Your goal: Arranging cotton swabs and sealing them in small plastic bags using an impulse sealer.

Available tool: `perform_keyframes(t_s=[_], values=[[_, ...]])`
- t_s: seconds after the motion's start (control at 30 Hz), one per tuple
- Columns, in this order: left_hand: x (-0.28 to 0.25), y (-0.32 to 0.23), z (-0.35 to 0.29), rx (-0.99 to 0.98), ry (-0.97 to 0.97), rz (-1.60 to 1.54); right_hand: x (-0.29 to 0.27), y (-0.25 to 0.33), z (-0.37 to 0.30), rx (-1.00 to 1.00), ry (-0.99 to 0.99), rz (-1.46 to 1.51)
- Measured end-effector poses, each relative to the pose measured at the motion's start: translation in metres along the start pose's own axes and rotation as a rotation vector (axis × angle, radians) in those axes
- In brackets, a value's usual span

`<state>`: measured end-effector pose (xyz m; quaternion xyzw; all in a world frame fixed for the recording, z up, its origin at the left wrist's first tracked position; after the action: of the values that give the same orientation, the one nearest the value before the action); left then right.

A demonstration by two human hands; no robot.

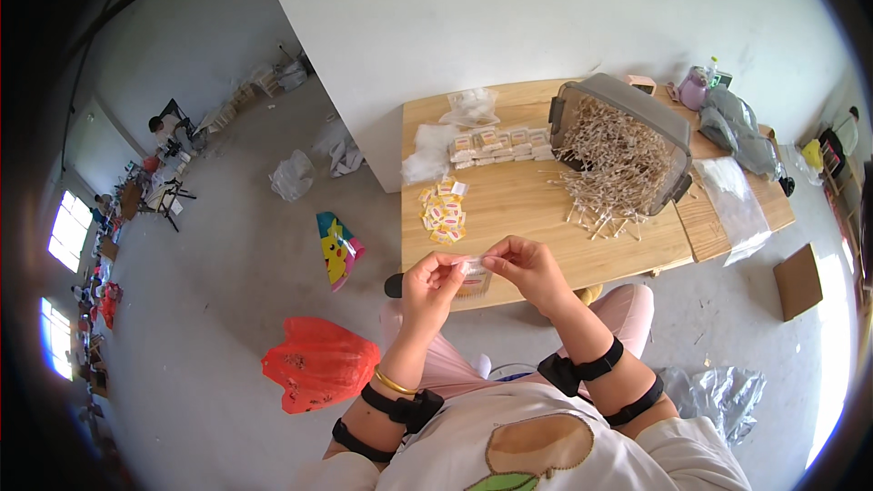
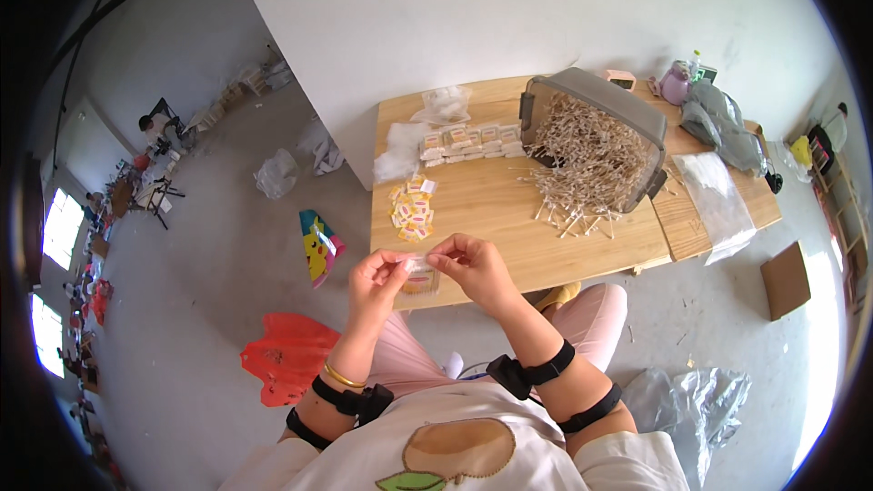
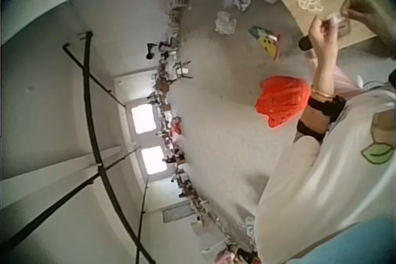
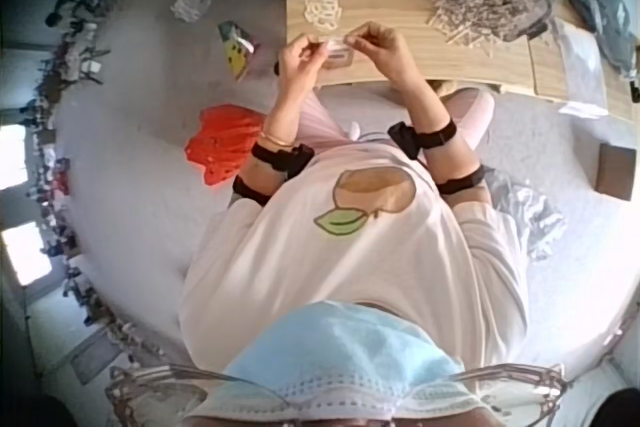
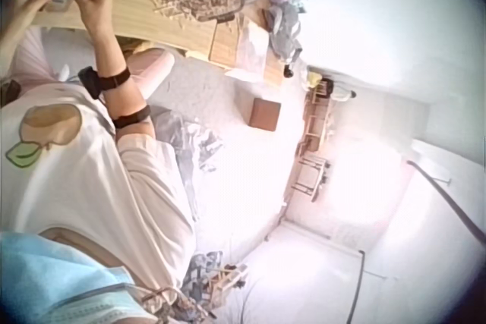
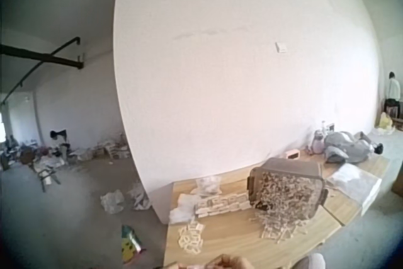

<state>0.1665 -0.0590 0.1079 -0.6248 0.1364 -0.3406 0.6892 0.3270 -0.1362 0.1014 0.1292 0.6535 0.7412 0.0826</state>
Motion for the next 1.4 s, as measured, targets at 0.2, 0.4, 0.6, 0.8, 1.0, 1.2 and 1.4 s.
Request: perform_keyframes(t_s=[0.2, 0.4, 0.6, 0.8, 1.0, 1.2, 1.4], values=[[-0.004, 0.006, 0.005, -0.075, -0.1, 0.033, 0.001, 0.009, 0.003, -0.115, -0.1, -0.315], [-0.008, 0.006, 0.006, -0.108, -0.108, -0.002, 0.002, 0.009, 0.004, -0.093, -0.083, -0.233], [-0.008, 0.01, 0.005, -0.129, -0.129, -0.024, 0.002, 0.008, 0.002, -0.087, -0.084, -0.301], [-0.007, 0.016, 0.003, -0.117, -0.161, -0.029, 0.001, 0.004, 0.001, -0.077, -0.102, -0.289], [-0.006, 0.02, 0.001, -0.103, -0.178, -0.028, 0.0, 0.004, 0.001, -0.07, -0.123, -0.325], [-0.005, 0.024, 0.003, -0.103, -0.13, -0.001, 0.001, 0.003, 0.0, -0.144, -0.15, -0.398], [-0.01, 0.017, 0.01, 0.111, -0.055, 0.443, 0.004, 0.001, 0.0, -0.164, -0.122, -0.464]])
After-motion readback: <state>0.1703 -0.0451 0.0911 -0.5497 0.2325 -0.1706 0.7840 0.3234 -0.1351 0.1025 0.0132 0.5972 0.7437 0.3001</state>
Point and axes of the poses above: each hand's wrist, its own z-axis towards the middle knuckle, its own x-axis out of the palm, y = z × x, the point moved 4 cm from there along z, towards the middle knuckle, and after that the axes turned 3 degrees about -z, right-handed, at the moved point
